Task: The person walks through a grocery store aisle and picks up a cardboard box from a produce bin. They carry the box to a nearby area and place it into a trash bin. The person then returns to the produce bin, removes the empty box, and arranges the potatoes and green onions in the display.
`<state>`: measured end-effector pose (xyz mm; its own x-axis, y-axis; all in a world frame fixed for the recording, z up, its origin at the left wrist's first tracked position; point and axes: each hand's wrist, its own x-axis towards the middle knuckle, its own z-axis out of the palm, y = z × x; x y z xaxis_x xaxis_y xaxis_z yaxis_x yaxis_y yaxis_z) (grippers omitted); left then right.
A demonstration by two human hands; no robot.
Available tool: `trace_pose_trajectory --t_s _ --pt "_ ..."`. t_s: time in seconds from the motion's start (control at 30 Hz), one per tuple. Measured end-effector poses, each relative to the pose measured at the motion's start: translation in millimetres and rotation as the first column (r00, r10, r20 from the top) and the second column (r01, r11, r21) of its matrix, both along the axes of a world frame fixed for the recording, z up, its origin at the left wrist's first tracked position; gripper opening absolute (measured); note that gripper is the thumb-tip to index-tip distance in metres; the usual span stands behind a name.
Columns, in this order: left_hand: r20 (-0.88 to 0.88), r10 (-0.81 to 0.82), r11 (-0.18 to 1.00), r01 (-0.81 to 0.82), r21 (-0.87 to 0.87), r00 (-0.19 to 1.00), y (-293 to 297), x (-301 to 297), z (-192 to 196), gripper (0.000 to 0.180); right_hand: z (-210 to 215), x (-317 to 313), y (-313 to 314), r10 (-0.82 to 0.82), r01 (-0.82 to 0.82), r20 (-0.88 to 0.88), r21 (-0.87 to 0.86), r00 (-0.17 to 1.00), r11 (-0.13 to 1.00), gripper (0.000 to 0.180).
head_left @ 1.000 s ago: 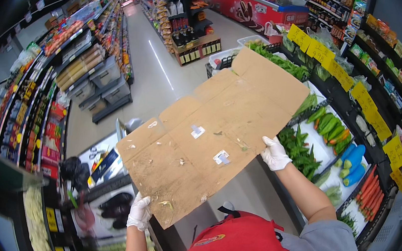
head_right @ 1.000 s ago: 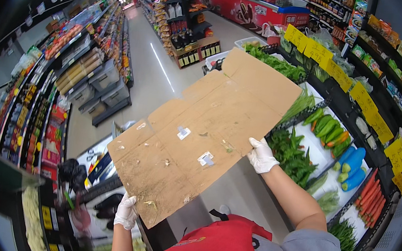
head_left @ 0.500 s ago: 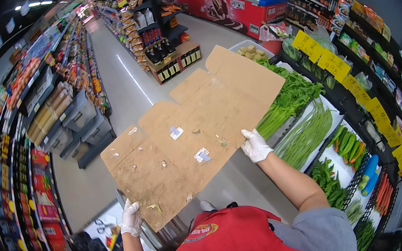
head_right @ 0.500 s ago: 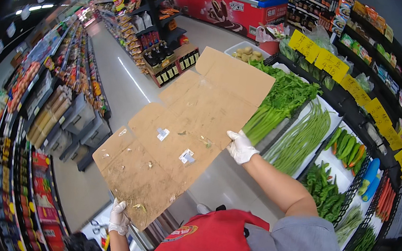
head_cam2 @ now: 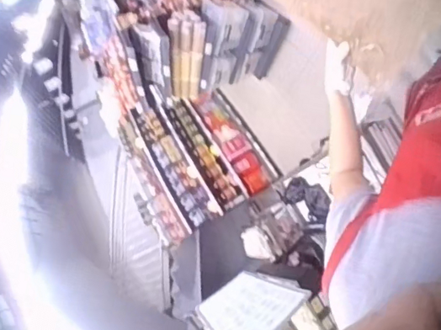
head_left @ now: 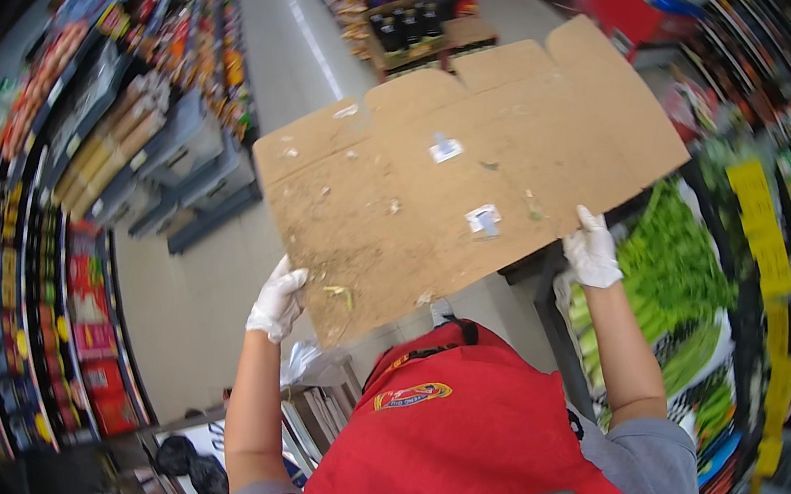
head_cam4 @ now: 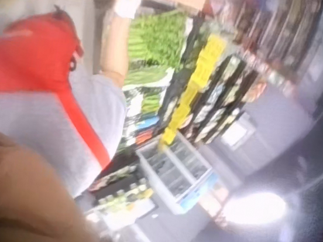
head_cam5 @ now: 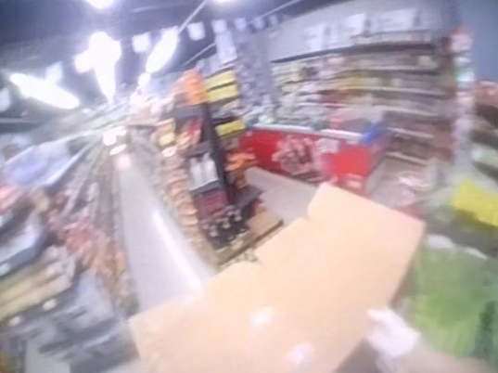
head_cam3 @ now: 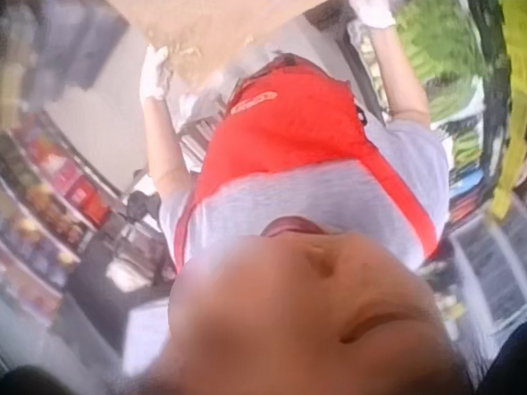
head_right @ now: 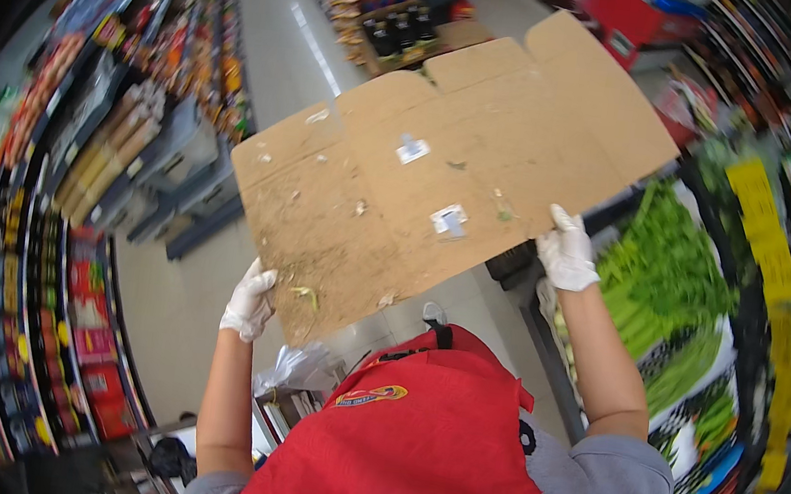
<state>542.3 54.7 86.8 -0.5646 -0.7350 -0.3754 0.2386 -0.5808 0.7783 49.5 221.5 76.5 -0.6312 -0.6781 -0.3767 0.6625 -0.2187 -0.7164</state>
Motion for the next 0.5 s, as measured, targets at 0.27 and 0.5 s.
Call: trace_pose_trajectory --t_s 0.27,0.5 --pt "-0.041 0.163 0.985 -0.16 0.072 0.986 -105 26 -18 0.056 -30 -44 -171 0.324 -0.314 0.11 -0.101 0.94 0.944 0.041" --pt "-0.047 -0.011 0.997 0.014 0.073 0.999 -254 21 -9 0.06 -20 -25 -249 0.229 -0.226 0.041 -0.068 0.973 0.972 0.041"
